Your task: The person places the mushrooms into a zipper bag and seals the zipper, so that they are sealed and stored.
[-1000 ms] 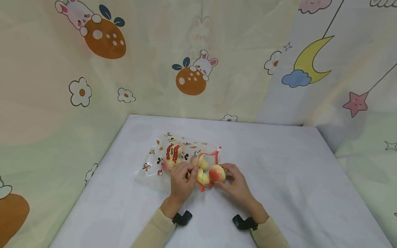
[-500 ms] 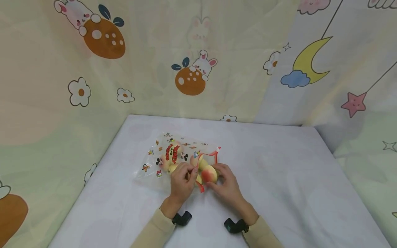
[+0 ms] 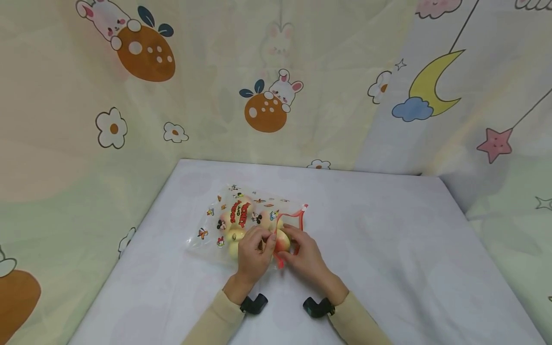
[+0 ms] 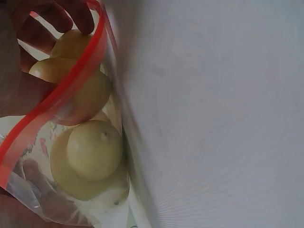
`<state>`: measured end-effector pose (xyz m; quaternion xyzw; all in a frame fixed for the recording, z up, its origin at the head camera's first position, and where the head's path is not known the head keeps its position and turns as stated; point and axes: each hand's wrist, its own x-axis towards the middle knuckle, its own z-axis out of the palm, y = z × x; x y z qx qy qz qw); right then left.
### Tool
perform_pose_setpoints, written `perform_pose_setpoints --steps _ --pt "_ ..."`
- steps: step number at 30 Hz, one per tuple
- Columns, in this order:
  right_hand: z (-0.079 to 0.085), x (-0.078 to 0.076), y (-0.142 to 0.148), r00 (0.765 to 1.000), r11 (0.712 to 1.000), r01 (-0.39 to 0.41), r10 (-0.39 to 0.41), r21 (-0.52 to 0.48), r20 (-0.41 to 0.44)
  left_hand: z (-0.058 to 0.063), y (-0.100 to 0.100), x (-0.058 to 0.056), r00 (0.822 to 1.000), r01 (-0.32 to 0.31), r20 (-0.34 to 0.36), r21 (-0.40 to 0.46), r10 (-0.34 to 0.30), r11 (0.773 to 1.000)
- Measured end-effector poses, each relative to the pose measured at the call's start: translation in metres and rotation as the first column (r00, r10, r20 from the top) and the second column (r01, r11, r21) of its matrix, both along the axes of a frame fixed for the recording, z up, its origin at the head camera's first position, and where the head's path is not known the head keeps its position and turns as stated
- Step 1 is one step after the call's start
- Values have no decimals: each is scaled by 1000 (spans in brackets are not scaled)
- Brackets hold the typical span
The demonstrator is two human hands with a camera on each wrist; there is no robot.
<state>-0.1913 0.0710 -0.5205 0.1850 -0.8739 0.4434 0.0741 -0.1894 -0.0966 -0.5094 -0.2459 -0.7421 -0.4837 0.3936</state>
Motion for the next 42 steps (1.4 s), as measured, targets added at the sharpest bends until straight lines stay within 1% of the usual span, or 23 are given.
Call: perform_pose_setpoints --steps 3,6,9,11,14,16,19,22,24,26,29,32,34,36,38,40,42 --pt "2 0 3 1000 1000 10 -10 -14 -3 0 2 0 1000 -9 0 -10 9 1000" --pt "6 -1 11 999 996 38 -40 -75 -21 1 4 0 1000 -19 9 -24 19 1000" --pt "7 -5 22 992 983 120 -123 -141 -13 1 6 -1 1000 -11 21 -38 12 999" --pt "6 -9 31 977 963 212 -210 -164 30 1 7 -1 999 4 33 -56 -2 998" --pt "2 -18 41 941 932 334 -322 -137 108 -1 7 1 998 28 52 -102 -23 994" --pt "1 -25 44 919 920 378 -358 -108 166 -2 8 3 998 39 62 -141 -30 989" --pt "2 -36 46 898 914 397 -369 -81 237 -3 8 7 997 47 77 -210 -31 977" --pt "6 -48 45 882 909 409 -370 -85 291 -2 9 10 996 57 85 -297 -33 953" --pt "8 -57 45 867 904 418 -370 -85 333 -3 10 12 995 70 95 -354 -38 933" --pt "8 -65 46 857 904 419 -366 -78 362 -3 12 14 994 76 101 -405 -38 911" --pt "9 -75 48 840 907 415 -354 -66 411 -1 14 17 991 72 135 -485 -7 871" --pt "11 -82 49 831 913 404 -338 -62 442 5 15 19 983 79 181 -557 28 827" --pt "13 -85 48 821 914 401 -330 -60 465 10 16 19 975 97 218 -585 41 805" --pt "16 -85 48 816 915 398 -321 -66 481 16 15 16 963 134 266 -590 35 796" --pt "18 -86 48 818 915 395 -309 -82 484 26 12 7 950 179 312 -577 13 797" --pt "21 -87 47 826 917 387 -296 -101 480 39 8 -7 935 212 354 -556 -2 804" --pt "24 -88 46 834 917 382 -287 -118 471 55 6 -26 919 239 394 -543 -8 805"
